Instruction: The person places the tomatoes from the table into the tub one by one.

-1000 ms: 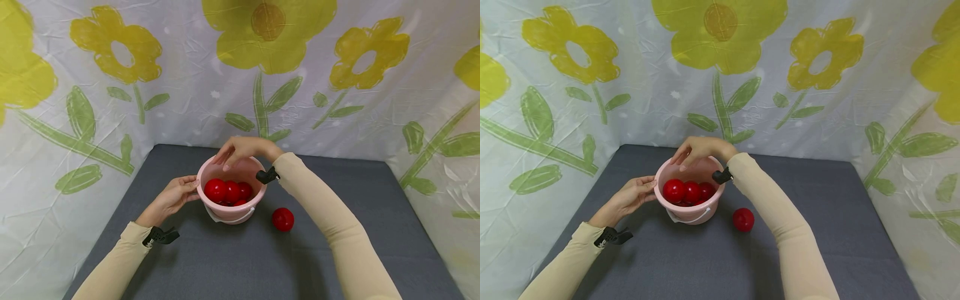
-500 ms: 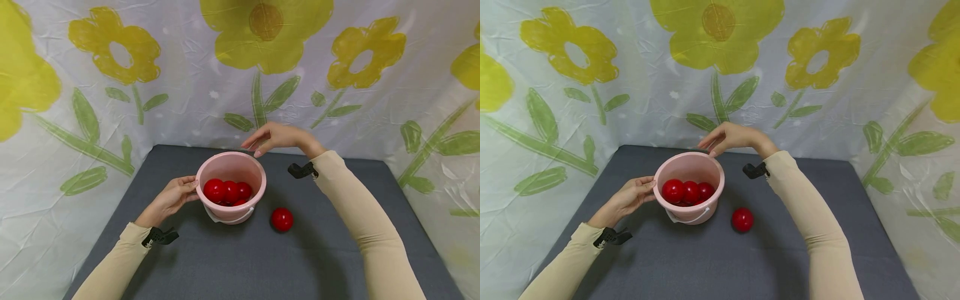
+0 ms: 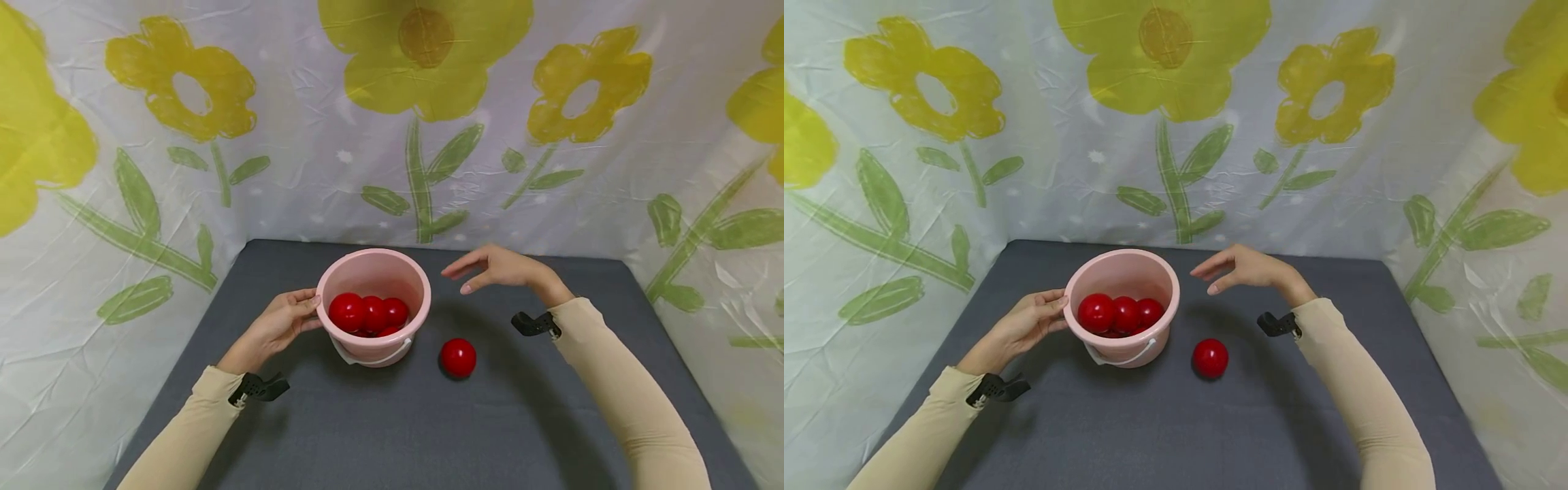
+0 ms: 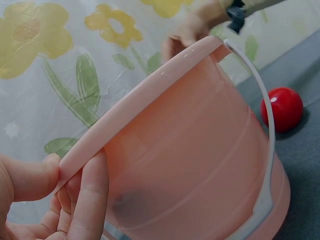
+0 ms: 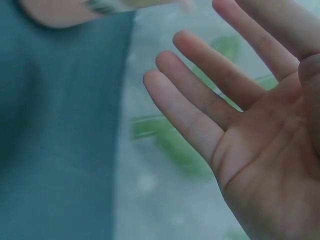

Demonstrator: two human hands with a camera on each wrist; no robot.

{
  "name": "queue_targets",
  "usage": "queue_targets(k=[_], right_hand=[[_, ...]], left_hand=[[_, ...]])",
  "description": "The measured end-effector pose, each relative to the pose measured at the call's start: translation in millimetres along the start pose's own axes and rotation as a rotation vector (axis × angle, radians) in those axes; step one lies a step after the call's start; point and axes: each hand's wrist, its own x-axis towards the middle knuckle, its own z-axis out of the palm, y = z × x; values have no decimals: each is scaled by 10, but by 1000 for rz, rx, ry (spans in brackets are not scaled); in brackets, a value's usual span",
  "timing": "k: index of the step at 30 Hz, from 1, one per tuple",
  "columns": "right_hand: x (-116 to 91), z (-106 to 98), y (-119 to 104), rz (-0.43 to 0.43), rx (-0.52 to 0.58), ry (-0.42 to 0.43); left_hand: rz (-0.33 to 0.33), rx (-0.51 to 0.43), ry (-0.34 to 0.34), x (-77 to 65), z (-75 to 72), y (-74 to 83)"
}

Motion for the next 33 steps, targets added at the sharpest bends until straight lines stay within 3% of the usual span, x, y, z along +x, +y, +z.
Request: queue_targets(k=[8, 16, 25, 33], right_hand=[[-28, 352, 463, 2, 34, -66], [0, 634, 776, 10, 30, -147], [4, 790, 860, 43, 92, -195], [2, 834, 858, 43, 70, -187]], left_hand=[[3, 5, 11, -7, -13, 4], [5, -5, 0, -5, -12, -6], [4, -20, 4, 6, -7, -18], [7, -13, 2, 5, -9, -20]])
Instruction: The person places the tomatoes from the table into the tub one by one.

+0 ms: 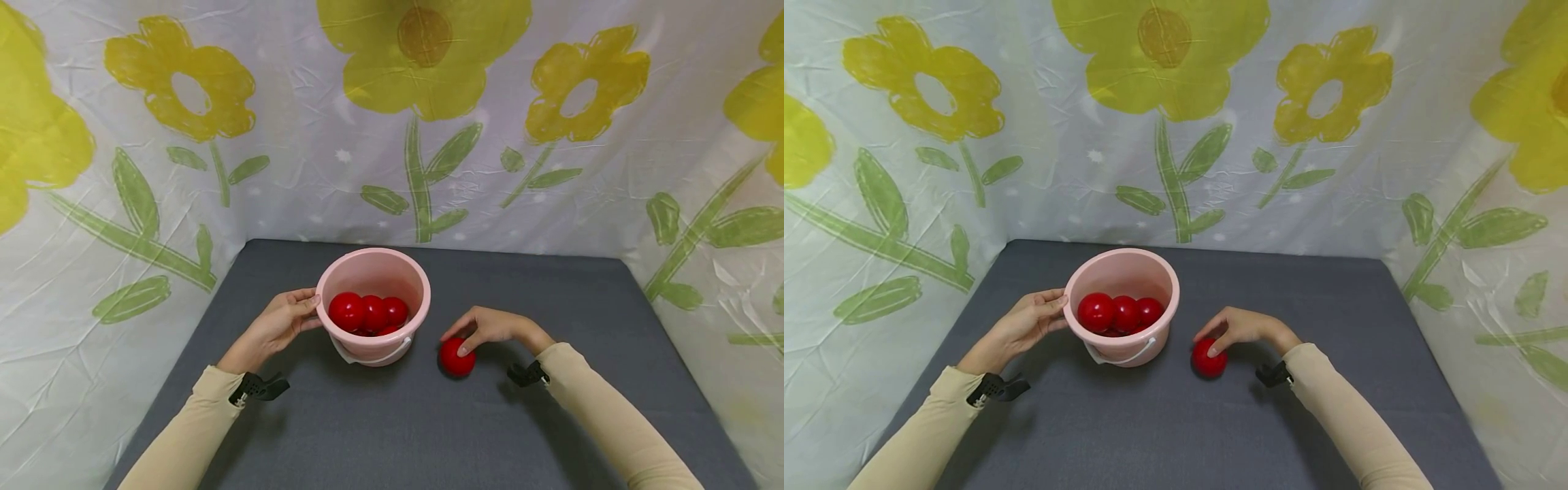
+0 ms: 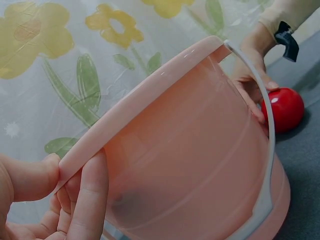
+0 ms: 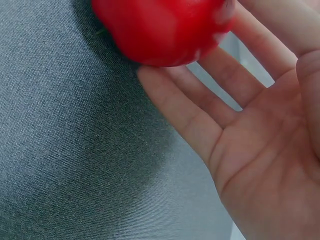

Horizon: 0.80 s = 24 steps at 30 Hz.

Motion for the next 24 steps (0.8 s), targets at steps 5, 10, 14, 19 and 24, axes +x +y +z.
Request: queue_targets(k=[5, 10, 14, 19, 24], right_hand=[[-14, -9, -3, 2, -12, 11], [-64, -99, -104, 1, -35, 28], [-132, -273, -309, 6, -53, 46], [-231, -544, -687, 34, -72, 70], [-250, -715, -934, 57, -82, 70]], left_hand=[[0, -4, -2, 2, 2, -1], [0, 1, 2, -6, 4, 3], [2, 7, 2, -6, 2, 2], [3, 9, -2, -3, -2, 0], [3, 15, -2, -8, 0, 3]])
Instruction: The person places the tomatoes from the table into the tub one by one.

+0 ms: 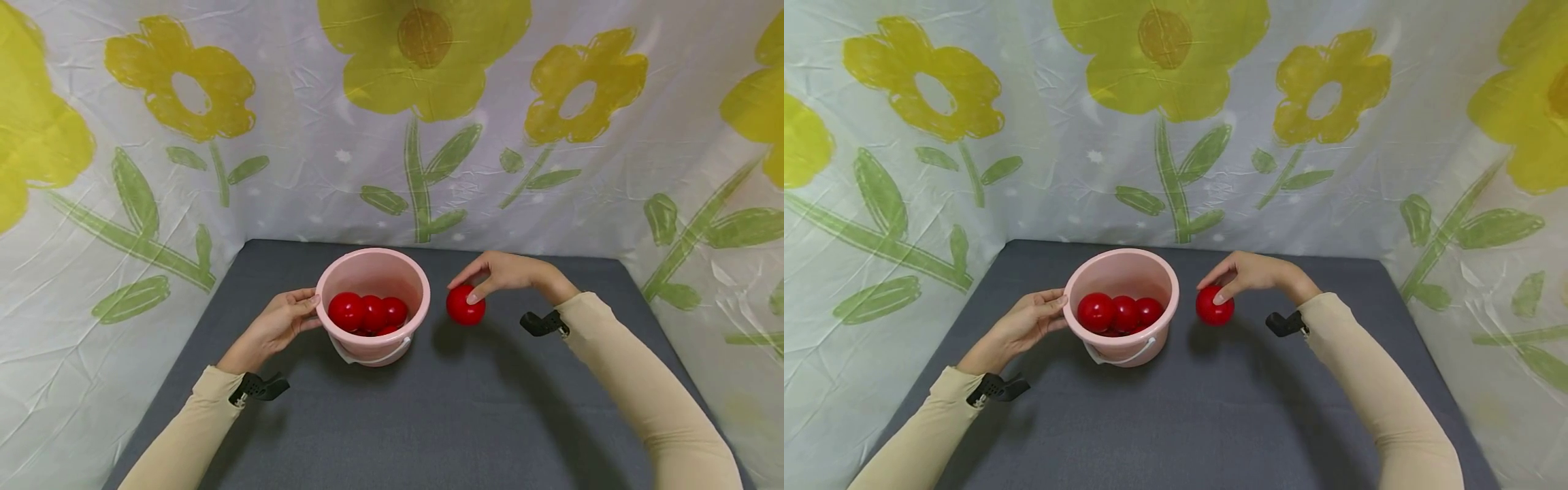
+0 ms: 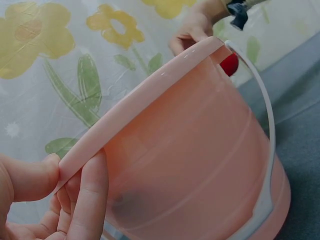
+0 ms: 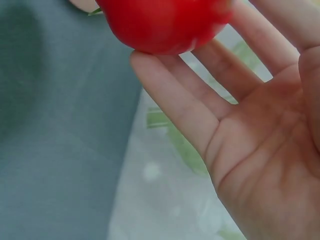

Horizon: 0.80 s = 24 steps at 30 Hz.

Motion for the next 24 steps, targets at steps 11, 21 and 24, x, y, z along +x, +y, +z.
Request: queue_targets(k=[11, 21, 24], right_hand=[[154, -327, -522, -40, -46, 21], [639, -411, -940, -80, -55, -22], [800, -395, -991, -105, -47, -48]], left_hand=[[3, 7, 1, -6, -4, 3], [0, 8, -5, -3, -14, 2], [2, 6, -6, 7, -13, -6]])
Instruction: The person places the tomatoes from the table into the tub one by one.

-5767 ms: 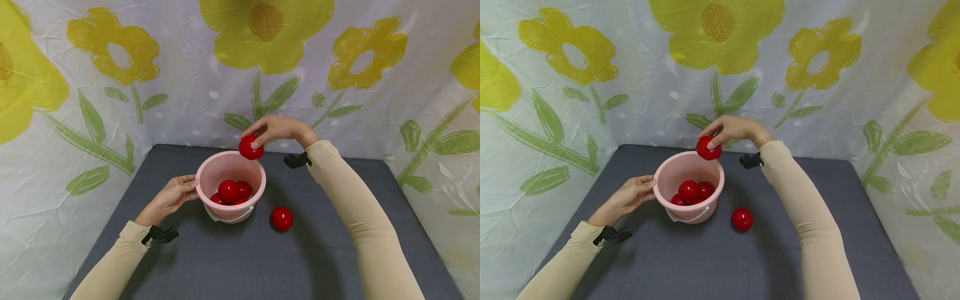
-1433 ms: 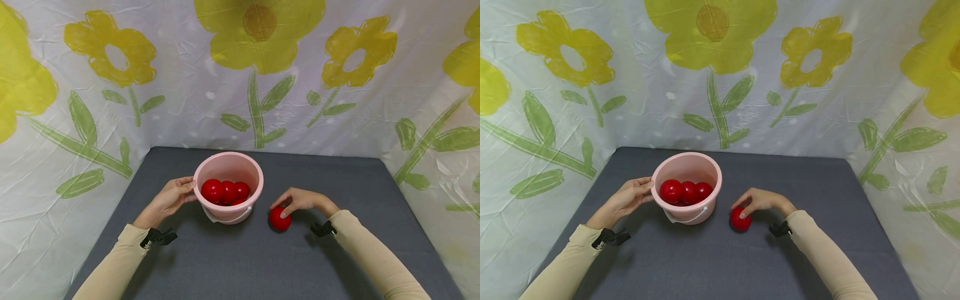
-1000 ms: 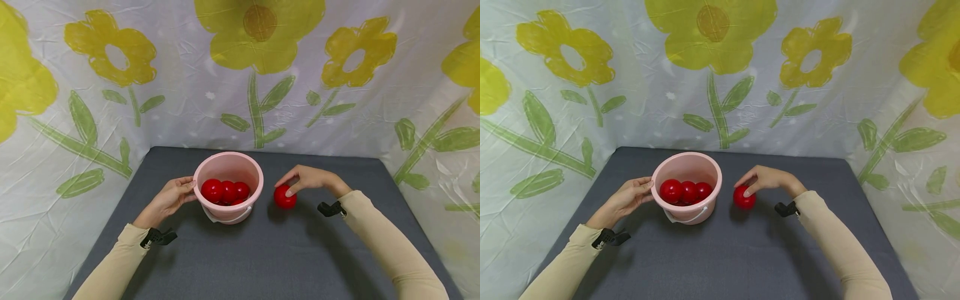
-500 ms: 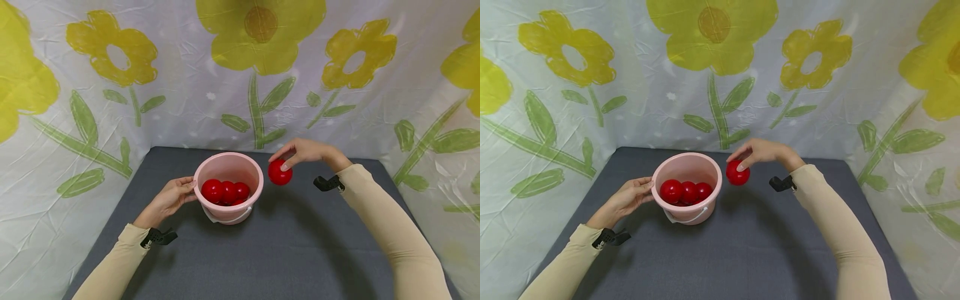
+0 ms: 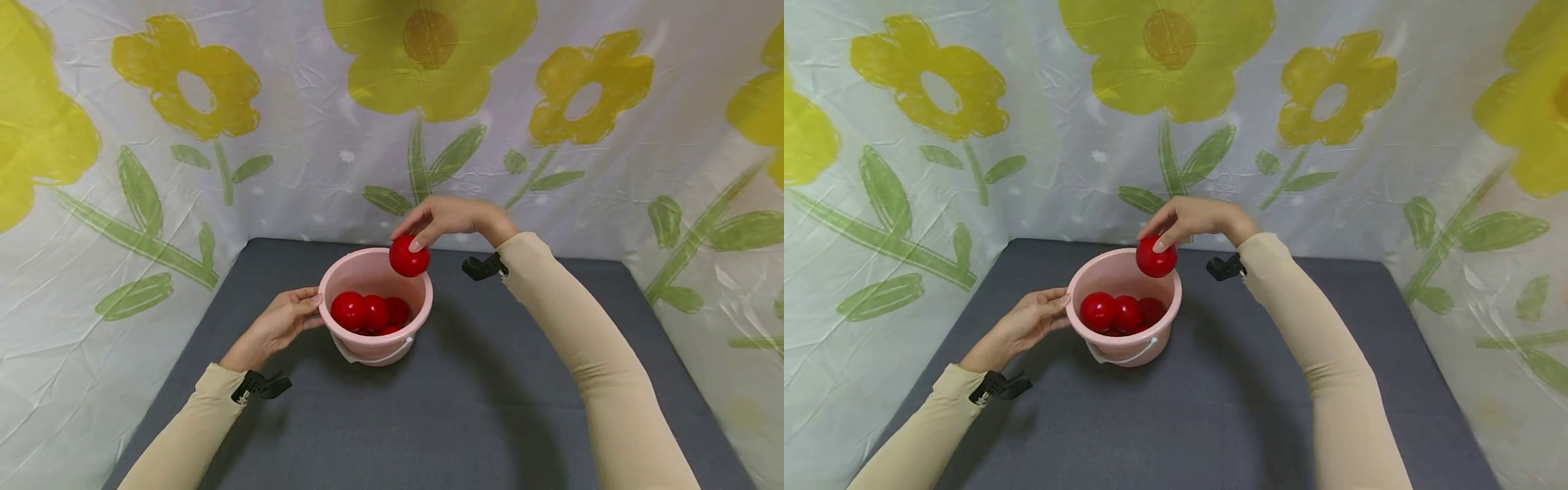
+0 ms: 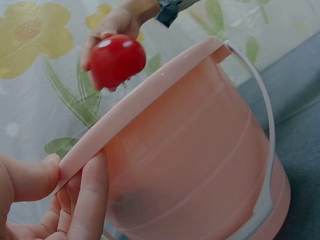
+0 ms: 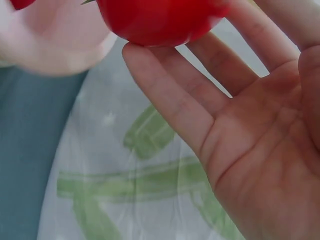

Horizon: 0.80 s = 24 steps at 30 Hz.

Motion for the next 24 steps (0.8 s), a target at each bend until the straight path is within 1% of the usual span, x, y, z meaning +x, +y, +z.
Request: queue_targets(k=[3, 7, 14, 17, 21, 24], right_hand=[[148, 15, -16, -6, -3, -18], [288, 38, -9, -5, -12, -47], [393, 109, 35, -12, 14, -98], [421, 138, 53, -13, 7, -114], [433, 152, 65, -21, -17, -95], [411, 146, 58, -38, -30, -55]], left_hand=[[3, 0, 0, 6, 16, -13], [4, 3, 0, 14, 50, -19], [-3, -9, -6, 13, 99, -7], [-4, -15, -4, 6, 105, -1], [-4, -22, -3, -4, 108, 7], [-2, -24, -4, -9, 112, 9]])
